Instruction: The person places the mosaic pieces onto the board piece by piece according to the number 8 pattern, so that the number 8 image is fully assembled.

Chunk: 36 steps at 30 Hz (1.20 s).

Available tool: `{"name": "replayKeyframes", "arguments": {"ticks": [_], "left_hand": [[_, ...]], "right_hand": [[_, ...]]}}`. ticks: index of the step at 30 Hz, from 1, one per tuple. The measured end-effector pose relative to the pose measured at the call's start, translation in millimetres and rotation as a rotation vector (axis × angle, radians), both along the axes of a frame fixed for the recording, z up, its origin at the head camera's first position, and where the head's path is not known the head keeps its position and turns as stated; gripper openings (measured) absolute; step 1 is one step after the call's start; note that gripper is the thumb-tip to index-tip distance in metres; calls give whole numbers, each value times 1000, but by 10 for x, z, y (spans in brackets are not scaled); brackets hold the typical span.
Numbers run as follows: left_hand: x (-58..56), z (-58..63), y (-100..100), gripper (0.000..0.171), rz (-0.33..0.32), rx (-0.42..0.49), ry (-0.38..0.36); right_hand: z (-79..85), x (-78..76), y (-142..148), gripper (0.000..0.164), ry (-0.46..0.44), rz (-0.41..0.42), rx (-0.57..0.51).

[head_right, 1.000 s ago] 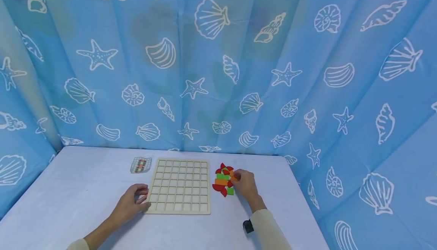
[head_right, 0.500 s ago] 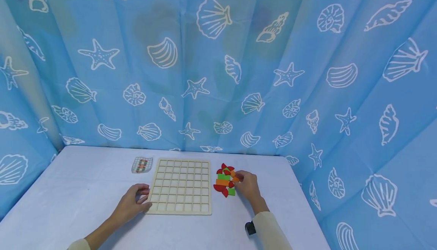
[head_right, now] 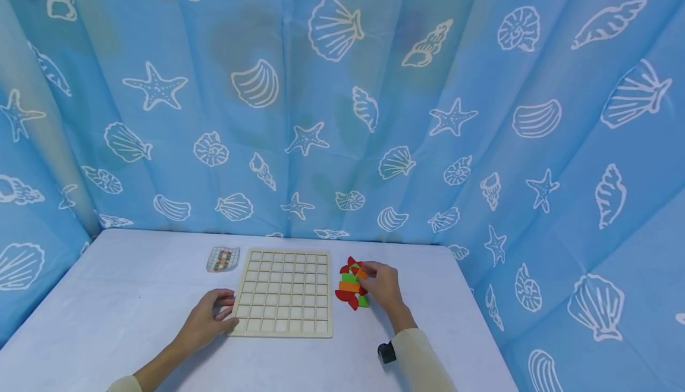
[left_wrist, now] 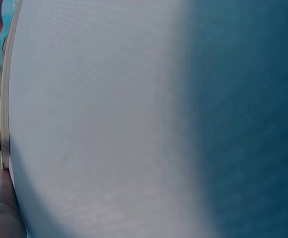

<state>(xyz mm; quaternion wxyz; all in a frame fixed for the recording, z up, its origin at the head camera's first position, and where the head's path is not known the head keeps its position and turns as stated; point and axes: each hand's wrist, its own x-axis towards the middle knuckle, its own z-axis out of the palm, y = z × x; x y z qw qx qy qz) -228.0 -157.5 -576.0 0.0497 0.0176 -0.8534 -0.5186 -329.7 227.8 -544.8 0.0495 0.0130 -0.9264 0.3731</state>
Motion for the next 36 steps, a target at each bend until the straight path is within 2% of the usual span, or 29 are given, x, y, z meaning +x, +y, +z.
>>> {"name": "replayKeyframes", "arguments": {"ticks": [4,10,13,17,21,28,36], "left_hand": [[8,6,-37,57,-6,28,4],[-4,-4,-58,58,0,42,11],[-5,-8,-65,59,-2,90,1],[-6,-16,-73,64,-22,213,-25],[5,-17,-77,69,-38,282,-43],[17,-18,-71,72,-55,320,-35],[-11,-48,-59,70,-22,249,-55]], "right_hand": [[42,-65,-228,42,-20,31,-50],[79,-156,-543,41,42,126,-24],[85,-200,-700,40,53,168,-22],[79,-262,-893,39,61,224,-9],[85,-303,-1070,38,72,315,-44],[58,-343,-1292,33,111,457,-73],[26,-367,-1433,30,100,525,-64]]}}
